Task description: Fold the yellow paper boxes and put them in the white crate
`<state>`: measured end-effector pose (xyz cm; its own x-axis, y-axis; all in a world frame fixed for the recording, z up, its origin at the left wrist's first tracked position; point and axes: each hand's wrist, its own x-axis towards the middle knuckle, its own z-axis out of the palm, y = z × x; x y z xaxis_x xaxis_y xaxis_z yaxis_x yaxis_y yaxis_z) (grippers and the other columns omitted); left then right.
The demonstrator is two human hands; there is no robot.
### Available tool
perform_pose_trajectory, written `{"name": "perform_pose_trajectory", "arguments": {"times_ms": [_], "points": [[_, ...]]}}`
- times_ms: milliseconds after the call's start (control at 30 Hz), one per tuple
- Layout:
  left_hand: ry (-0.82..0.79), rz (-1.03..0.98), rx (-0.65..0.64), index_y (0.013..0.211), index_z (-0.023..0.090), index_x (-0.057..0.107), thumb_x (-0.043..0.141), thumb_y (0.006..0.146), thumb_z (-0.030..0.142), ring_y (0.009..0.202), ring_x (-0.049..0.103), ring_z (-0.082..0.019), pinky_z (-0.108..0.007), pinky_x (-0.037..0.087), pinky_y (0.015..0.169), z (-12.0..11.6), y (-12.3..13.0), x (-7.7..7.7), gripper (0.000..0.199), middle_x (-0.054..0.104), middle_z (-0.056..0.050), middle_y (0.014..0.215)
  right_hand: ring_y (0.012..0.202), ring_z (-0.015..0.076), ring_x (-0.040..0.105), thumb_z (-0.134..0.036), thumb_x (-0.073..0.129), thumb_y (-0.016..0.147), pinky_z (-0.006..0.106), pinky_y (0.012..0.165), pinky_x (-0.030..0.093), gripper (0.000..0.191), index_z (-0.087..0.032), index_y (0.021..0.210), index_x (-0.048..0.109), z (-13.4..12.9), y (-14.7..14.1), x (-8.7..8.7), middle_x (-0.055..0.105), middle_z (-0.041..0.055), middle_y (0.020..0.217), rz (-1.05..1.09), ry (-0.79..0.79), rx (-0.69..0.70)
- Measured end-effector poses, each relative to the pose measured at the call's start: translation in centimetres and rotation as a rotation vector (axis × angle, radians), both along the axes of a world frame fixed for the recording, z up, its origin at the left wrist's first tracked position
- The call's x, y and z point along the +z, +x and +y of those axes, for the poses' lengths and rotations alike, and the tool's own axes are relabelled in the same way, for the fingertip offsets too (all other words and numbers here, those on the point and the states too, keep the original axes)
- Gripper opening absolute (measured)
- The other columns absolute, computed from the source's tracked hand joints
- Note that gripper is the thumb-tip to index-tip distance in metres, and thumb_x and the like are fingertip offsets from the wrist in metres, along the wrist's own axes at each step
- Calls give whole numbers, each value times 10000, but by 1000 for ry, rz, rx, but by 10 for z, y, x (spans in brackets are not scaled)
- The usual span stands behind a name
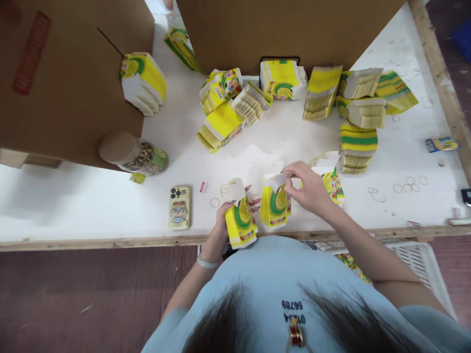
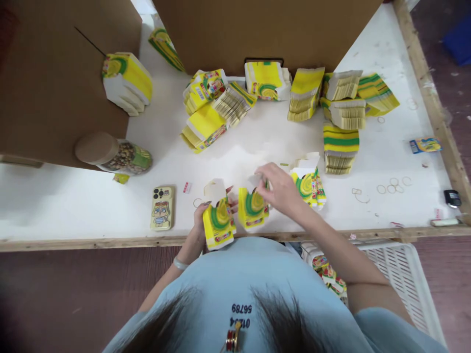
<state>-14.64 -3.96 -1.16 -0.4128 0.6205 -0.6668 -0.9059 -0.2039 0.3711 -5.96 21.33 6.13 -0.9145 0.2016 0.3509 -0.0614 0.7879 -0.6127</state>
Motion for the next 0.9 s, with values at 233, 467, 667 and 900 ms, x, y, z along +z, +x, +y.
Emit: {"name": "perform_pose_trajectory", "arguments": {"times_ms": [233, 467, 667, 900], "points": [[217, 75, -117, 983, 159, 702, 719, 609, 476, 921, 744, -325, -412, 571, 823, -4, -1, 6, 490, 767, -102, 870, 1142, 359, 656, -97, 496, 907, 488, 939, 558, 425, -88, 1307, 641, 12, -45, -13, 678, 240, 1272, -579, 265, 68], [240, 5, -310, 829, 135, 677, 705, 587, 509, 830, 731, -343, -397, 546, 740, 17, 15, 5, 446, 740, -131, 790, 1437, 282, 548, -237, 558, 886, 485, 1186, 478, 655, -163, 1533, 487, -22, -41, 1, 549, 138, 1572, -354, -127, 411], [216, -28, -317, 850, 131, 687, 726, 603, 543, 852, 728, -354, -408, 540, 756, 12, 21, 6, 482, 737, -127, 789, 1417, 290, 581, -266, 546, 967, 526, 1181, 504, 473, -170, 1425, 612, -35, -13, -6, 645, 141, 1472, -145, -49, 263], [139, -36, -193, 890, 148, 729, 756, 634, 473, 887, 727, -339, -395, 548, 757, 8, 24, -1, 414, 766, -106, 856, 1243, 246, 713, -87, 485, 990, 526, 1168, 539, 465, -176, 1435, 587, -72, 25, -33, 759, 153, 1282, 179, 103, 153]]}}
